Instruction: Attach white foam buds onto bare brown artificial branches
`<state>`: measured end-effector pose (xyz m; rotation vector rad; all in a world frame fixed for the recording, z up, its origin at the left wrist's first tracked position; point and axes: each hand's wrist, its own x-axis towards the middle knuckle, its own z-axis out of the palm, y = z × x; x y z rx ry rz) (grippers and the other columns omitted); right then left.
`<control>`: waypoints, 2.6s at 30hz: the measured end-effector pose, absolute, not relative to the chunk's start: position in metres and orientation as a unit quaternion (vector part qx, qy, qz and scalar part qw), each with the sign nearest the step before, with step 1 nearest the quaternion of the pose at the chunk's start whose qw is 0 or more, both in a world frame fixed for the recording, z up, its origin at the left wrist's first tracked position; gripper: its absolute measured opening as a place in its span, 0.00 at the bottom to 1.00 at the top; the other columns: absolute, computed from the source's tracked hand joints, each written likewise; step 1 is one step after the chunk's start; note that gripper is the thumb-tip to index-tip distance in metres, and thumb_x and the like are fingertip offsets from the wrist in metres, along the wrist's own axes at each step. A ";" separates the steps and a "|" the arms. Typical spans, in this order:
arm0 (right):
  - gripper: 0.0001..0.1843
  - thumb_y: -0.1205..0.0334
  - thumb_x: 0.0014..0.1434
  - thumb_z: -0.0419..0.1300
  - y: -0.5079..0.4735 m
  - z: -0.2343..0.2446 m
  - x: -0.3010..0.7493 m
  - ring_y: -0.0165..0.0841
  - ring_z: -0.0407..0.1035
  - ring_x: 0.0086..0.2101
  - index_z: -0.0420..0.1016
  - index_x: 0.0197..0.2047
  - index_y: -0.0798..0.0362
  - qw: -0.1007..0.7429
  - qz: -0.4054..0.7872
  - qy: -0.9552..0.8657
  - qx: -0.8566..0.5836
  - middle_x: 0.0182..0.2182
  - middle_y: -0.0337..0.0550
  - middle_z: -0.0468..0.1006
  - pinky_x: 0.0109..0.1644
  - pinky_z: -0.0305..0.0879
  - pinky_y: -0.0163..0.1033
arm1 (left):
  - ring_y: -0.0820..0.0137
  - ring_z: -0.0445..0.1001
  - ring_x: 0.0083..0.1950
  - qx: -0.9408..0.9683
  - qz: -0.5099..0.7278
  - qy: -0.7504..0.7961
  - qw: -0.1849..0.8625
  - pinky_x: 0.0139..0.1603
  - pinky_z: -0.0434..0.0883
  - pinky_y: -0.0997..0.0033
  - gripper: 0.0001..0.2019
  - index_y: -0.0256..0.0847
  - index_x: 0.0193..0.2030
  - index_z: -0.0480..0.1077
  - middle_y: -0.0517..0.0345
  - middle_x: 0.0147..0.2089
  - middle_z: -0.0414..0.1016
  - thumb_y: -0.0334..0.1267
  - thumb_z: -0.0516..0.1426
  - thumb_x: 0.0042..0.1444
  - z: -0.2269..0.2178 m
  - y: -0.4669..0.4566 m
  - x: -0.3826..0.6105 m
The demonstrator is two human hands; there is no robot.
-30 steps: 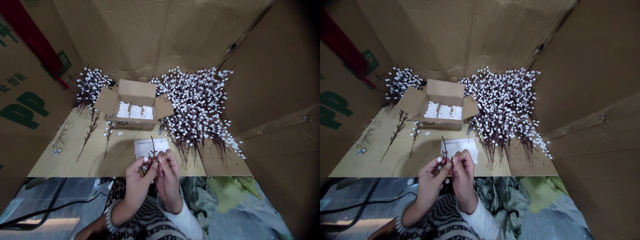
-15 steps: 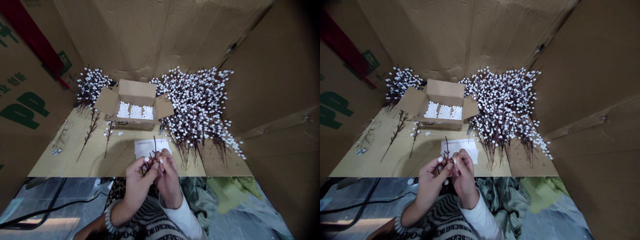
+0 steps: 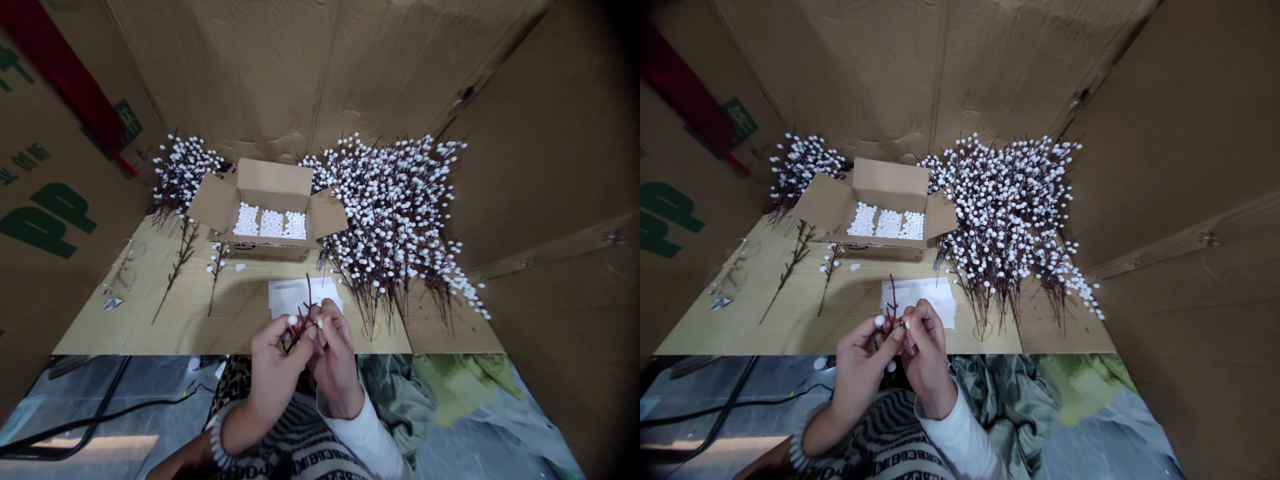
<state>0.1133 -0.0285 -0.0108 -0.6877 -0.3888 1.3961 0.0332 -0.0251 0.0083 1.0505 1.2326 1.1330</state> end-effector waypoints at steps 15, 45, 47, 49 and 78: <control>0.19 0.47 0.51 0.66 -0.029 -0.007 0.114 0.23 0.47 0.17 0.63 0.24 0.50 0.678 0.606 -0.219 -0.353 0.17 0.28 0.57 0.20 0.53 0.28 | 0.76 0.63 0.21 0.363 0.480 0.499 0.624 0.21 0.62 0.79 0.09 0.38 0.22 0.71 0.64 0.20 0.69 0.38 0.65 0.43 0.009 -0.024 0.031; 0.14 0.70 0.54 0.65 -0.031 0.017 0.143 0.26 0.59 0.18 0.80 0.42 0.43 0.613 0.225 -0.617 -0.439 0.16 0.29 0.65 0.22 0.58 0.33 | 0.81 0.59 0.19 0.056 0.356 0.332 0.872 0.25 0.66 0.81 0.15 0.37 0.16 0.69 0.68 0.14 0.61 0.37 0.72 0.29 0.027 -0.017 0.020; 0.11 0.69 0.53 0.65 -0.032 0.016 0.141 0.26 0.59 0.17 0.81 0.39 0.44 0.619 0.230 -0.603 -0.448 0.16 0.29 0.65 0.22 0.58 0.33 | 0.80 0.61 0.20 0.065 0.378 0.354 0.853 0.25 0.66 0.82 0.14 0.37 0.18 0.71 0.67 0.15 0.62 0.36 0.72 0.30 0.028 -0.019 0.020; 0.09 0.69 0.52 0.66 -0.035 0.015 0.137 0.25 0.58 0.17 0.80 0.36 0.46 0.628 0.236 -0.583 -0.459 0.15 0.29 0.65 0.21 0.58 0.32 | 0.79 0.64 0.22 0.076 0.402 0.380 0.830 0.27 0.68 0.81 0.14 0.37 0.20 0.72 0.67 0.17 0.65 0.37 0.72 0.31 0.030 -0.021 0.020; 0.08 0.74 0.56 0.61 -0.047 0.000 0.121 0.25 0.61 0.18 0.76 0.32 0.50 0.640 0.177 -0.536 -0.521 0.18 0.31 0.69 0.22 0.60 0.31 | 0.79 0.63 0.22 0.139 0.479 0.404 0.767 0.24 0.64 0.83 0.12 0.36 0.22 0.72 0.66 0.19 0.69 0.37 0.70 0.38 0.026 -0.031 0.031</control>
